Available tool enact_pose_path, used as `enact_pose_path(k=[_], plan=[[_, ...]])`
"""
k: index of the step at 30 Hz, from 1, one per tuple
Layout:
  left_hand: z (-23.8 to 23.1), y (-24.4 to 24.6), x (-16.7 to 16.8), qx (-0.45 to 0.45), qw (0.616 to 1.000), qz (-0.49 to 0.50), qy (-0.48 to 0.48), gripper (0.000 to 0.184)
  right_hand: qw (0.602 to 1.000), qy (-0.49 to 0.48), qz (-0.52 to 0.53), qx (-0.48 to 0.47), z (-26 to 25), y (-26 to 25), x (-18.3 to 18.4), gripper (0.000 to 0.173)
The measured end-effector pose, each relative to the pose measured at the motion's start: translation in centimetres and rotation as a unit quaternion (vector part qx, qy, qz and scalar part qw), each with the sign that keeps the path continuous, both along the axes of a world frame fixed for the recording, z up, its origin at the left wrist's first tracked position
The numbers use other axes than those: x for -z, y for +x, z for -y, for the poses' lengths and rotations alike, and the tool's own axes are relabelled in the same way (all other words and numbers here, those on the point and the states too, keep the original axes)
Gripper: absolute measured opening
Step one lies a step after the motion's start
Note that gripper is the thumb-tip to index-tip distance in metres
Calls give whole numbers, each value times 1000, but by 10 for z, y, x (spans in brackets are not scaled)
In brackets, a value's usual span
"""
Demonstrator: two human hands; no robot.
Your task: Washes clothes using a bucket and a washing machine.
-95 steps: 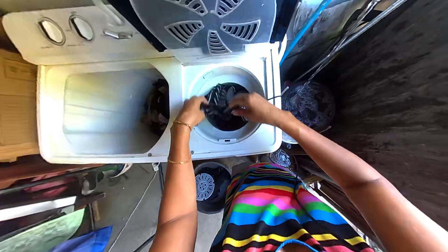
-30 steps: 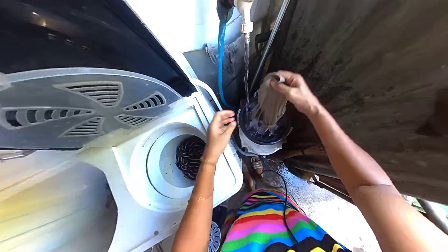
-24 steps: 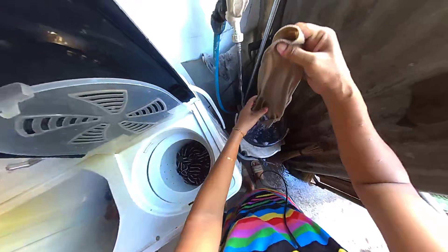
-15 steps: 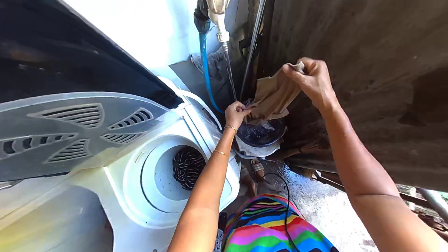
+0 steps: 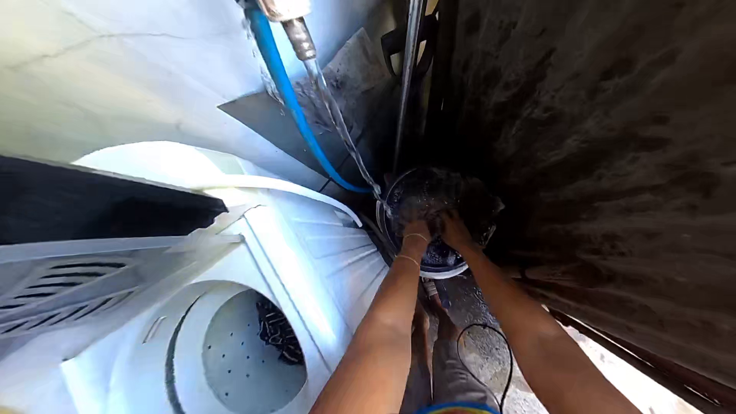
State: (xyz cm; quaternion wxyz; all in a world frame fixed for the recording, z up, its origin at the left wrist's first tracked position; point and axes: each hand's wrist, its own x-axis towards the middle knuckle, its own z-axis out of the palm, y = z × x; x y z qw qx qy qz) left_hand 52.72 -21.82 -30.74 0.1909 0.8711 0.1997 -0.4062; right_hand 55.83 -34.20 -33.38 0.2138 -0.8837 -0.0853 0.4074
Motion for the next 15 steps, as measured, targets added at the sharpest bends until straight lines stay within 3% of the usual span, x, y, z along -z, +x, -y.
enact_pose_path(k=[2,4,7,9,11,13,15], plan=[[0,-4,24,12,1000,-27,4,56,995,-46,-82,-29,-6,0,-3,61],[-2,-8,20,17,998,-61,-11,50,989,-47,-138,-28,-5,0,-8,51],[-6,1,-17,-32,997,-46,-61,46,985,59,-57,154,8,-11,-7,47],[-8,12,-48,-67,993,7,-94,45,933,175,-32,312,14,-19,-5,48],[-11,16,-84,-77,984,80,-139,39,851,276,-99,435,14,-26,-12,51],[-12,9,-138,-61,970,150,-179,27,783,321,-199,494,12,-30,-36,63],[-13,0,-212,-41,953,214,-209,19,750,362,-273,482,8,-29,-70,78]])
